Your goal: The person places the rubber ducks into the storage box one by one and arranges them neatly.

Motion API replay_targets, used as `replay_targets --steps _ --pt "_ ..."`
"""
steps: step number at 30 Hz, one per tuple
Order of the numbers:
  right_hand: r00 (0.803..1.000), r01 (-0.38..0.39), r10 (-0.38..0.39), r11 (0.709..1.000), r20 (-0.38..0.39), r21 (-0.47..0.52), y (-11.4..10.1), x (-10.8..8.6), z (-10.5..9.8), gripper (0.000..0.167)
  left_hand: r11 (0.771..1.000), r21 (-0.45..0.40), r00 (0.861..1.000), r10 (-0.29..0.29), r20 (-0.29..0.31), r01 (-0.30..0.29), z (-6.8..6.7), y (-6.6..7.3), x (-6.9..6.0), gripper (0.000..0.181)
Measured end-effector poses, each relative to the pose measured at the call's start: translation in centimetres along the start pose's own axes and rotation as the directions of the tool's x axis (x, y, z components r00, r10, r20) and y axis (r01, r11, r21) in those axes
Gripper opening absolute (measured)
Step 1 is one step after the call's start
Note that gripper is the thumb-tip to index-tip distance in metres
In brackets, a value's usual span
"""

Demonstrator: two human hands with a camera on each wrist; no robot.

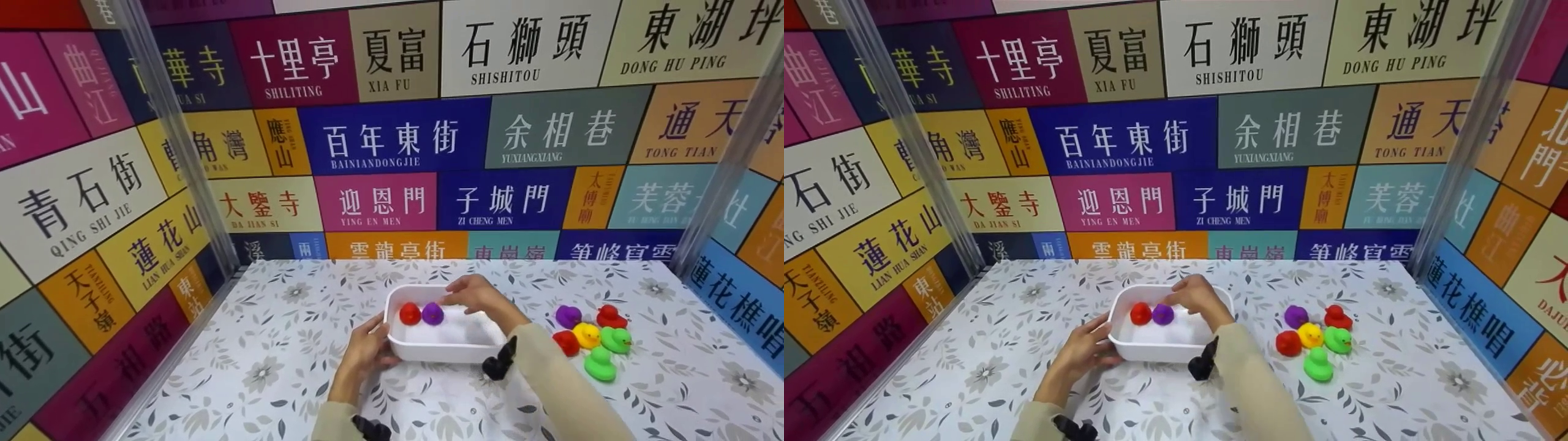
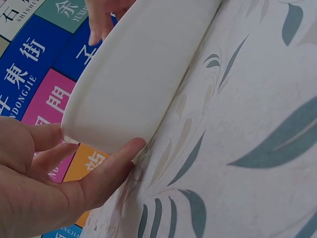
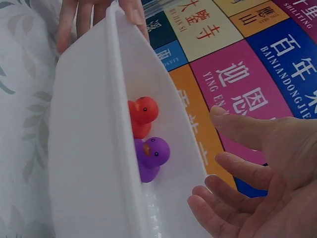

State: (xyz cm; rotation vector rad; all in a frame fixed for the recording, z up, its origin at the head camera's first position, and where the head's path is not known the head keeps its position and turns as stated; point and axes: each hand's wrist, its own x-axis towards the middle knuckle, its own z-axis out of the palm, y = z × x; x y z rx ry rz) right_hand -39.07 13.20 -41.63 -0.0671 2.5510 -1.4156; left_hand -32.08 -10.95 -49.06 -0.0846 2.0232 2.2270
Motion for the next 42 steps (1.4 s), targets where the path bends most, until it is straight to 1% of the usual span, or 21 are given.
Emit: replay_targets --steps 2,6,10,13,18,22,28,30,36,38,42 --pt "0.999 0.036 -0.036 0.999 0.007 0.003 -0.2 -0.7 -0.9 0.049 1.0 -0.005 1.0 0.005 0.0 -0.005 0.0 0.0 0.0 0.052" --pt "0.997 0.074 -0.074 0.997 0.014 0.014 -0.6 -2.2 -2.6 0.048 1.0 0.002 1.0 0.008 -0.011 -0.008 0.0 0.0 0.0 0.052" --pt "0.996 0.094 -0.094 0.996 0.008 -0.004 -0.9 -3.7 -4.2 0.05 1.0 0.015 1.0 0.002 -0.022 -0.002 -0.1 0.0 0.0 0.051" --pt "0.994 0.11 -0.11 0.994 0.003 -0.016 -0.9 -4.8 -5.3 0.052 1.0 0.013 1.0 0.009 -0.024 -0.009 -0.3 0.1 -0.1 0.051" --pt "0.993 0.117 -0.117 0.993 -0.016 -0.026 -0.1 -6.6 -7.1 0.054 1.0 0.011 1.0 0.013 -0.024 -0.013 -0.4 0.1 -0.2 0.051" --pt "0.995 0.085 -0.086 0.996 -0.044 -0.027 1.0 -7.8 -8.4 0.061 1.0 0.016 1.0 0.018 -0.026 -0.018 -0.4 0.1 -0.2 0.051" --pt "0.995 0.025 -0.022 0.999 -0.1 0.023 3.3 -9.1 -9.9 0.067 0.999 0.033 0.999 0.009 -0.042 -0.008 -0.2 0.1 0.0 0.051" --pt "0.994 0.012 -0.006 0.999 -0.112 0.045 4.1 -9.4 -10.3 0.069 0.999 0.037 0.999 0.01 -0.037 -0.009 -0.1 0.0 0.0 0.051" --pt "0.987 -0.046 0.057 0.996 -0.15 0.079 6.5 -9.7 -11.9 0.072 0.999 0.034 0.999 0.035 -0.015 -0.035 0.0 -0.2 0.1 0.052" --pt "0.982 -0.071 0.084 0.994 -0.167 0.08 7.3 -9.7 -12.5 0.075 0.999 0.034 0.999 0.039 -0.016 -0.039 0.0 -0.2 0.1 0.052" --pt "0.974 -0.089 0.109 0.99 -0.197 0.107 8.9 -9.5 -13.7 0.081 0.999 0.033 0.999 0.036 -0.016 -0.035 0.1 -0.3 0.0 0.051"
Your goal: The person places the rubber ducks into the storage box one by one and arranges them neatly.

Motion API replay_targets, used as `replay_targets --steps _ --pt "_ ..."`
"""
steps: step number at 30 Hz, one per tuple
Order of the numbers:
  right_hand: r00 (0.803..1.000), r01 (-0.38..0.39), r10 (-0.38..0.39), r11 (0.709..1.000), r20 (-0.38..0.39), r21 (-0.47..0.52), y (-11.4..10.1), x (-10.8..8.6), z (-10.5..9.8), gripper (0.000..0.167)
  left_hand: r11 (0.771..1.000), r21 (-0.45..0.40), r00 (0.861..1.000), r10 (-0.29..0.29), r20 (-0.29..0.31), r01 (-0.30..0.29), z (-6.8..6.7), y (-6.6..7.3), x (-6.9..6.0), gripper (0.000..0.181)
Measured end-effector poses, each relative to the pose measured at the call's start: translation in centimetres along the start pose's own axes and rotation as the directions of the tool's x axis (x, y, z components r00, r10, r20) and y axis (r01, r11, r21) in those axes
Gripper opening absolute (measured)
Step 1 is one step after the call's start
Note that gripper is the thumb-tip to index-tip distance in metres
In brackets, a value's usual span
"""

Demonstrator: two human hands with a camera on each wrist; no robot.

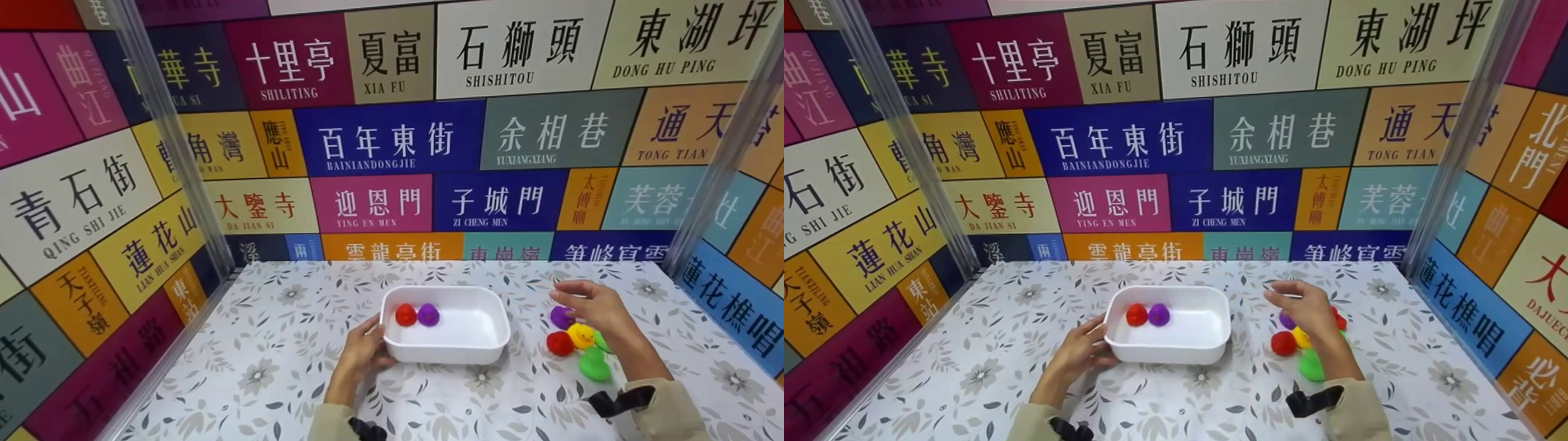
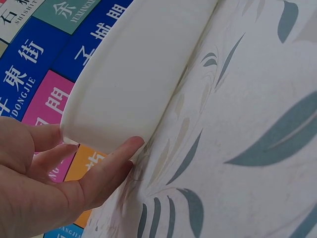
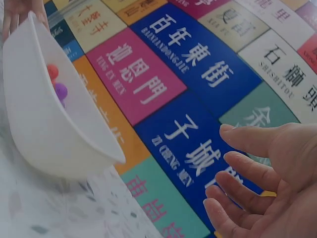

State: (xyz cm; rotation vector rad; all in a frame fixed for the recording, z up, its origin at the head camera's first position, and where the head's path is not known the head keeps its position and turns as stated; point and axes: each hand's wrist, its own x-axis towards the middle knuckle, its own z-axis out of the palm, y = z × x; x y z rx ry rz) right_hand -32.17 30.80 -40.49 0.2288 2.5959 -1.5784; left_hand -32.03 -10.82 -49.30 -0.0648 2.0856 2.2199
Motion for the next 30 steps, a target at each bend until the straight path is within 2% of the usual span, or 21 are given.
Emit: replay_targets --steps 7,14,17,24,30 --pt "0.998 -0.009 0.01 1.0 -0.06 0.013 2.5 0.9 -1.6 0.088 1.0 0.002 1.0 -0.014 -0.006 0.014 -0.1 0.1 -0.2 0.051" --pt "0.993 -0.069 0.071 0.997 -0.091 0.027 4.7 2.0 -2.9 0.091 1.0 0.003 1.0 -0.029 -0.007 0.029 -0.1 0.1 -0.1 0.05" --pt "0.99 -0.062 0.062 0.998 -0.123 0.007 5.5 2.5 -3.2 0.091 0.999 0.006 0.999 -0.044 -0.013 0.044 -0.1 0.1 -0.1 0.05" --pt "0.98 0.004 -0.013 0.999 -0.199 -0.047 6.9 3.3 -3.5 0.083 1.0 -0.011 1.0 -0.026 0.003 0.026 0.0 0.3 0.0 0.051" --pt "0.975 -0.024 0.015 0.999 -0.221 -0.04 7.9 4.2 -3.9 0.084 0.999 0.01 0.999 -0.047 -0.018 0.047 0.0 0.3 0.1 0.05"
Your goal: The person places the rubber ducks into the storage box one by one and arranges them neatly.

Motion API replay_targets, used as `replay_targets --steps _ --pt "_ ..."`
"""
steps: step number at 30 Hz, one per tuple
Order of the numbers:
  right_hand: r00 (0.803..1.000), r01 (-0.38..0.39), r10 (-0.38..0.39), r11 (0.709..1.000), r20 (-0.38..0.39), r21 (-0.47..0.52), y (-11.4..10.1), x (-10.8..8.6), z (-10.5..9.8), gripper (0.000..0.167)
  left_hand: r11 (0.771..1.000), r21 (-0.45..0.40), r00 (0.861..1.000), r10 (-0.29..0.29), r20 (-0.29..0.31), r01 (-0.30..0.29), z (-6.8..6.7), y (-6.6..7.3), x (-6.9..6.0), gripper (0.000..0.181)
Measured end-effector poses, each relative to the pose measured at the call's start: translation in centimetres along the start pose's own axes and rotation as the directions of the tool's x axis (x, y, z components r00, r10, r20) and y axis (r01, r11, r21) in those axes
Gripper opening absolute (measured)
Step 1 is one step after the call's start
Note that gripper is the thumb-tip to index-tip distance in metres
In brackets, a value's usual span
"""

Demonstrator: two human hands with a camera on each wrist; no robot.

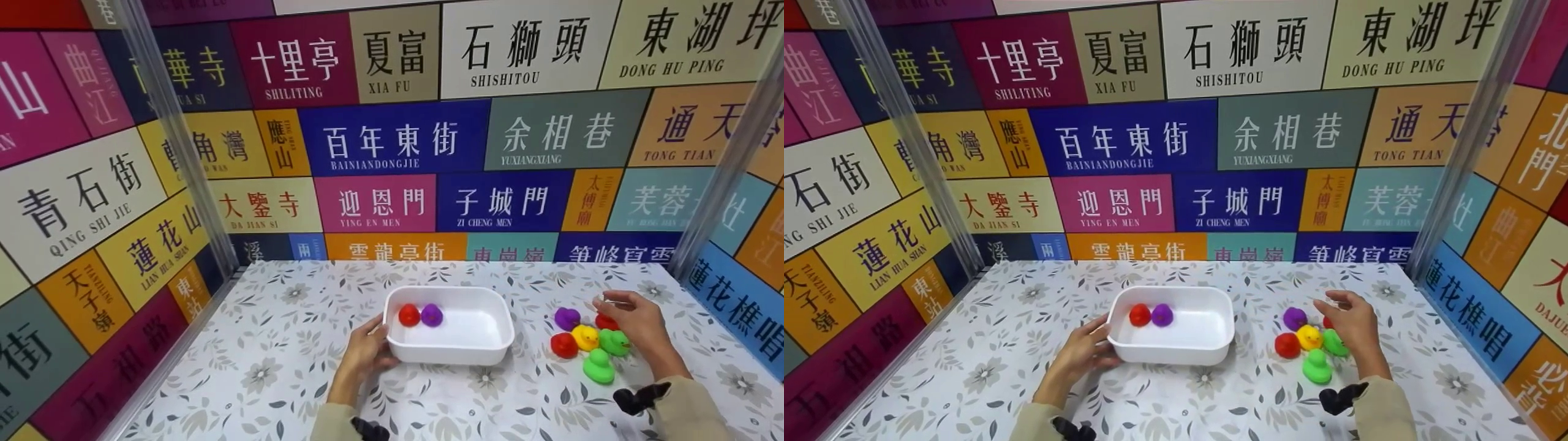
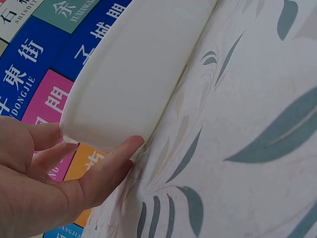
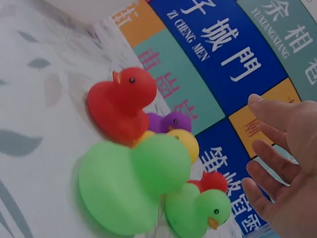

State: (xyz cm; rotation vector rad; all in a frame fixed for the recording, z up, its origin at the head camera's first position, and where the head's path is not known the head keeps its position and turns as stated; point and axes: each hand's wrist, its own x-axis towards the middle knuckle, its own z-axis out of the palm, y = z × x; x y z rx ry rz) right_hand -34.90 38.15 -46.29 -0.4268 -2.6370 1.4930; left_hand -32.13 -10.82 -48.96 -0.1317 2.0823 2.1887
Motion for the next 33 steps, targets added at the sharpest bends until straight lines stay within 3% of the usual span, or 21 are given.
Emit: replay_targets --steps 8,13,22,33 --pt "0.995 -0.081 0.079 0.996 -0.057 -0.03 1.1 1.1 0.3 0.085 1.0 0.018 1.0 -0.003 -0.004 0.003 0.0 0.0 0.1 0.05" --pt "0.984 -0.156 0.157 0.988 -0.079 0.012 1.5 1.6 0.2 0.09 1.0 0.007 1.0 0.02 -0.004 -0.02 0.0 -0.1 0.0 0.05" --pt "0.967 -0.248 0.254 0.955 -0.02 0.16 2.7 2.0 -0.3 0.101 1.0 -0.004 1.0 0.029 0.008 -0.029 0.1 -0.4 0.0 0.051" --pt "0.959 -0.274 0.283 0.942 -0.019 0.191 3.0 2.4 0.3 0.101 1.0 -0.003 1.0 0.016 0.007 -0.016 0.0 -0.3 0.2 0.051"
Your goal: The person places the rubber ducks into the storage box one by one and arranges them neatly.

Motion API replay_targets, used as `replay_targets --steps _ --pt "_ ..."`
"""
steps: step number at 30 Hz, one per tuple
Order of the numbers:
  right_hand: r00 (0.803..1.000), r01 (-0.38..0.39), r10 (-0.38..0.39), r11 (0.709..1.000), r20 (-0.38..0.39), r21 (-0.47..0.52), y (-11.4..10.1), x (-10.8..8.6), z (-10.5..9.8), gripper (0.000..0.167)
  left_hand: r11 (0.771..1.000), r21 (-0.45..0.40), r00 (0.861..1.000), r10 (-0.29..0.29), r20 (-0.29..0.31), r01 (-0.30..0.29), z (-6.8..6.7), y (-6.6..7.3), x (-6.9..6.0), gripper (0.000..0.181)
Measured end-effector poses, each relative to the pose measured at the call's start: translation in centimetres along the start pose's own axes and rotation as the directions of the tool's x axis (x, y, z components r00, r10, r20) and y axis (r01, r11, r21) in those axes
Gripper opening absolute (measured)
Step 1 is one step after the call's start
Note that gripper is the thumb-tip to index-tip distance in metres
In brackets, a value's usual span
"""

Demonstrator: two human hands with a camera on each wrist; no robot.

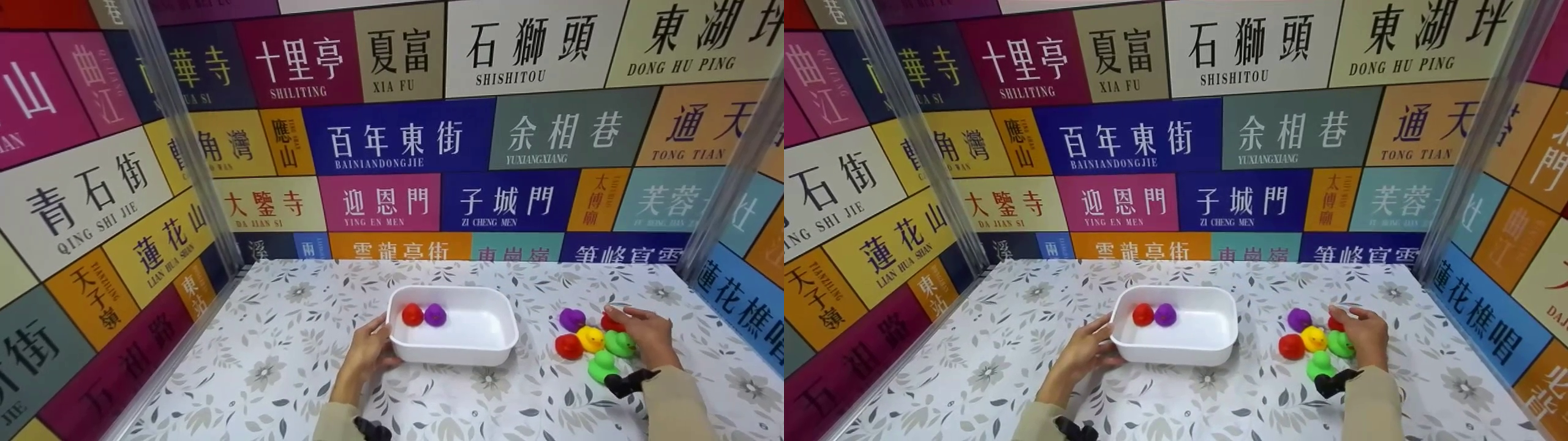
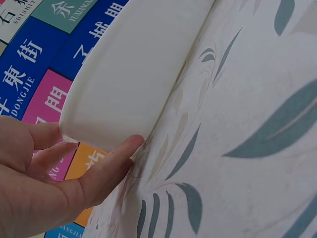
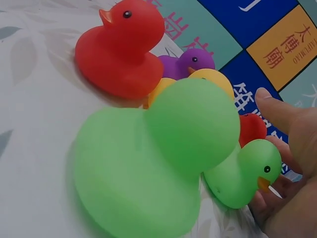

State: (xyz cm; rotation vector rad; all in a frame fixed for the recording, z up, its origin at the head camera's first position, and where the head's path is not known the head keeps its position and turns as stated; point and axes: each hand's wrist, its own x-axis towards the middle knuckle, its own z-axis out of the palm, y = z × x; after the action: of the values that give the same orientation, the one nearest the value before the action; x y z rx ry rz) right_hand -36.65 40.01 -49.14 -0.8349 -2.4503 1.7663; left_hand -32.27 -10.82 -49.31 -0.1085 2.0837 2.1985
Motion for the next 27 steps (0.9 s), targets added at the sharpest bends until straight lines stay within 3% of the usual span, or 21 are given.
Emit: replay_targets --steps 6,13,21,27 --pt "0.999 0.037 -0.037 0.999 -0.008 -0.005 0.29 -0.16 0.41 0.106 1.0 -0.001 1.0 0.007 -0.004 -0.007 -0.07 0.11 -0.04 0.051" --pt "0.999 0.026 -0.027 0.999 -0.036 -0.039 0.24 0.05 0.49 0.092 1.0 0.003 1.0 0.0 -0.012 0.0 0.08 0.11 -0.03 0.051" --pt "0.998 0.047 -0.05 0.995 -0.031 -0.092 0.01 0.42 0.55 0.088 0.999 -0.02 1.0 0.027 0.005 -0.027 -0.09 0.06 -0.19 0.05" --pt "0.999 0.03 -0.031 0.998 -0.026 -0.048 -0.46 0.12 0.54 0.087 1.0 -0.002 1.0 0.012 -0.008 -0.012 -0.02 0.0 -0.11 0.049"
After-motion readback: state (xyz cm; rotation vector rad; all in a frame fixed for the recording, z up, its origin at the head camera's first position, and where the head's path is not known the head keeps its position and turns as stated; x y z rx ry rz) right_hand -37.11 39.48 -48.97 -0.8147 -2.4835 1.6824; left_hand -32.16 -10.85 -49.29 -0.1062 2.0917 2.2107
